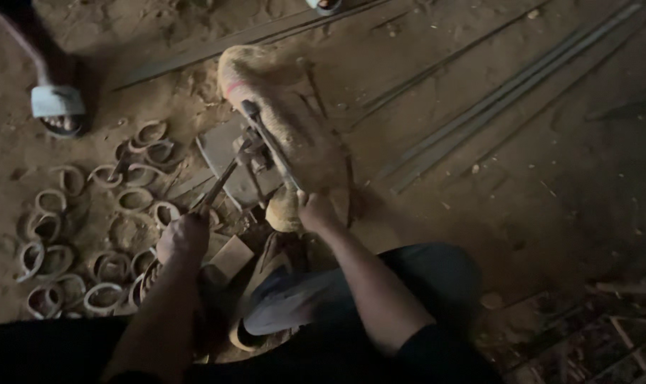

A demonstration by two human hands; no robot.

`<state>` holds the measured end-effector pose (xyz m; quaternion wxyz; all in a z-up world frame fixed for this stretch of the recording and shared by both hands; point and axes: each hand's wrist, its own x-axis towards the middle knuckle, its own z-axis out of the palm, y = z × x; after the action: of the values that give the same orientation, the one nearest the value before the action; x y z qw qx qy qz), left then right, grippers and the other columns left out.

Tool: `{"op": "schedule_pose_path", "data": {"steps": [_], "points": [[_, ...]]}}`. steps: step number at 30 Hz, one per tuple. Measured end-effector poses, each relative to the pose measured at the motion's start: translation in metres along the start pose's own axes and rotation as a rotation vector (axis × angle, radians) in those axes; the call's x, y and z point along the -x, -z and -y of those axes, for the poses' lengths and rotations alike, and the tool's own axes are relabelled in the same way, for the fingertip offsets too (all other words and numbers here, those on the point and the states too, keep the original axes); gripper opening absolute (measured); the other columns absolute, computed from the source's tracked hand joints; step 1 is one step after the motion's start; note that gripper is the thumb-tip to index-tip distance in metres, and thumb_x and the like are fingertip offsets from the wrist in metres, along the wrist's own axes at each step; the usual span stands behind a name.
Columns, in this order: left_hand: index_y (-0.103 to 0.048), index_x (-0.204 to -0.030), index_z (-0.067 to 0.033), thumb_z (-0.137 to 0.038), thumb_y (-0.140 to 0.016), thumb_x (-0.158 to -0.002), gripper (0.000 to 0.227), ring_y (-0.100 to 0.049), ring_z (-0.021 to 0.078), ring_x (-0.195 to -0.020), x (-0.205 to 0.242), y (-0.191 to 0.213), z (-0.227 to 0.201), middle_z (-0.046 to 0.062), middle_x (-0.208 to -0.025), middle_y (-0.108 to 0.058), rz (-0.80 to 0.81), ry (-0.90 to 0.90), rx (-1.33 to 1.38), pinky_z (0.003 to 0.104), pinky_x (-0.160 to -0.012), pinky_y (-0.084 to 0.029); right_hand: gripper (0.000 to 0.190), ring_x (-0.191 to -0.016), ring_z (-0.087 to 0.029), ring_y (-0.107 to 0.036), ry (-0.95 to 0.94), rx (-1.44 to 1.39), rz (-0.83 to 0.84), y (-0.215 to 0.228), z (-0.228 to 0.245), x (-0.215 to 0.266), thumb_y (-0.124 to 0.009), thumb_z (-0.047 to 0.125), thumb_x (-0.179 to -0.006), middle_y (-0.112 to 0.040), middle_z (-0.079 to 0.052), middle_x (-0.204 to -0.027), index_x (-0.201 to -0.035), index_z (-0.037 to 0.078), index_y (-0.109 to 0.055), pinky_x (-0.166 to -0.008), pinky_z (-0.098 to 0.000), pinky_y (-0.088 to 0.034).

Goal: The person sits on the floor and uses pliers to hold a metal ring on a makeshift anvil while another person strikes it with a hammer. The person repeatedly adjusts the ring and continues the shaping process.

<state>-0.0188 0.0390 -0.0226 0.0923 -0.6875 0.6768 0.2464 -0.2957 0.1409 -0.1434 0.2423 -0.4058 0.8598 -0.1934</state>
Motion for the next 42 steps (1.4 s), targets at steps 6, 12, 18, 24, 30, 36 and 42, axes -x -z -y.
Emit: {"op": "schedule_pose_path", "data": {"steps": [6,12,18,24,30,36,42], "points": [[-0.077,-0.118,-0.0109,-0.062,-0.046,-0.104,0.061,-0.069,0.0444,-0.115,-0.003,-0.008,0.002,0.024,-0.121,-0.074,-0.02,-0.01,-0.026,0.055,-0.098,-0.055,0.058,-0.092,-0.052,-0.067,0.034,-0.13,-0.004,0.008,0.006,0.005,-0.044,0.047,-0.103,-0.069,-0.033,-0.091,-0.097,-0.003,-0.071,-0.083,-0.0576,-0.054],[-0.075,-0.118,-0.0053,-0.061,-0.047,-0.103,0.064,-0.069,0.0455,-0.114,-0.011,-0.01,0.001,0.026,-0.12,-0.072,-0.03,-0.007,-0.048,0.055,-0.096,-0.055,0.058,-0.093,-0.052,-0.068,0.045,-0.083,-0.008,0.023,0.011,0.0,-0.043,0.046,-0.102,-0.07,-0.032,-0.093,-0.095,-0.003,-0.073,-0.083,-0.0577,-0.054],[-0.074,-0.119,-0.0073,-0.067,-0.041,-0.104,0.071,-0.067,0.0455,-0.115,-0.01,-0.01,0.002,0.026,-0.121,-0.071,-0.015,0.004,-0.009,0.055,-0.097,-0.053,0.064,-0.095,-0.052,-0.067,-0.004,-0.095,0.011,0.035,0.007,-0.003,-0.041,0.049,-0.104,-0.069,-0.035,-0.094,-0.097,-0.006,-0.073,-0.087,-0.0581,-0.052],[-0.076,-0.12,-0.0103,-0.07,-0.041,-0.102,0.072,-0.068,0.0454,-0.115,-0.012,-0.018,0.007,0.026,-0.12,-0.072,-0.036,0.025,0.018,0.055,-0.097,-0.055,0.065,-0.091,-0.052,-0.068,0.0,-0.058,0.069,0.042,0.013,0.003,-0.039,0.049,-0.104,-0.069,-0.034,-0.09,-0.092,-0.006,-0.073,-0.086,-0.0574,-0.053],[-0.074,-0.119,-0.0075,-0.069,-0.041,-0.103,0.071,-0.067,0.0466,-0.114,-0.008,-0.021,0.012,0.028,-0.12,-0.071,-0.004,0.049,0.04,0.055,-0.097,-0.054,0.065,-0.088,-0.052,-0.068,0.02,-0.041,0.053,0.052,0.025,0.015,-0.04,0.047,-0.104,-0.068,-0.034,-0.083,-0.088,-0.007,-0.074,-0.084,-0.0573,-0.054],[-0.077,-0.115,-0.0081,-0.055,-0.047,-0.1,0.057,-0.069,0.0452,-0.114,0.0,-0.023,0.008,0.026,-0.122,-0.071,0.02,0.009,0.045,0.054,-0.098,-0.056,0.064,-0.09,-0.052,-0.068,0.017,-0.016,0.068,0.036,0.02,0.013,-0.037,0.048,-0.106,-0.068,-0.034,-0.089,-0.098,-0.006,-0.07,-0.084,-0.0577,-0.053],[-0.073,-0.115,-0.0029,-0.065,-0.042,-0.103,0.07,-0.064,0.0494,-0.113,0.013,-0.02,-0.001,0.03,-0.122,-0.065,-0.011,0.031,0.079,0.057,-0.095,-0.053,0.065,-0.095,-0.051,-0.067,-0.013,-0.001,0.066,0.017,0.012,0.013,-0.037,0.049,-0.105,-0.069,-0.033,-0.092,-0.096,-0.005,-0.072,-0.087,-0.0575,-0.052]]}}
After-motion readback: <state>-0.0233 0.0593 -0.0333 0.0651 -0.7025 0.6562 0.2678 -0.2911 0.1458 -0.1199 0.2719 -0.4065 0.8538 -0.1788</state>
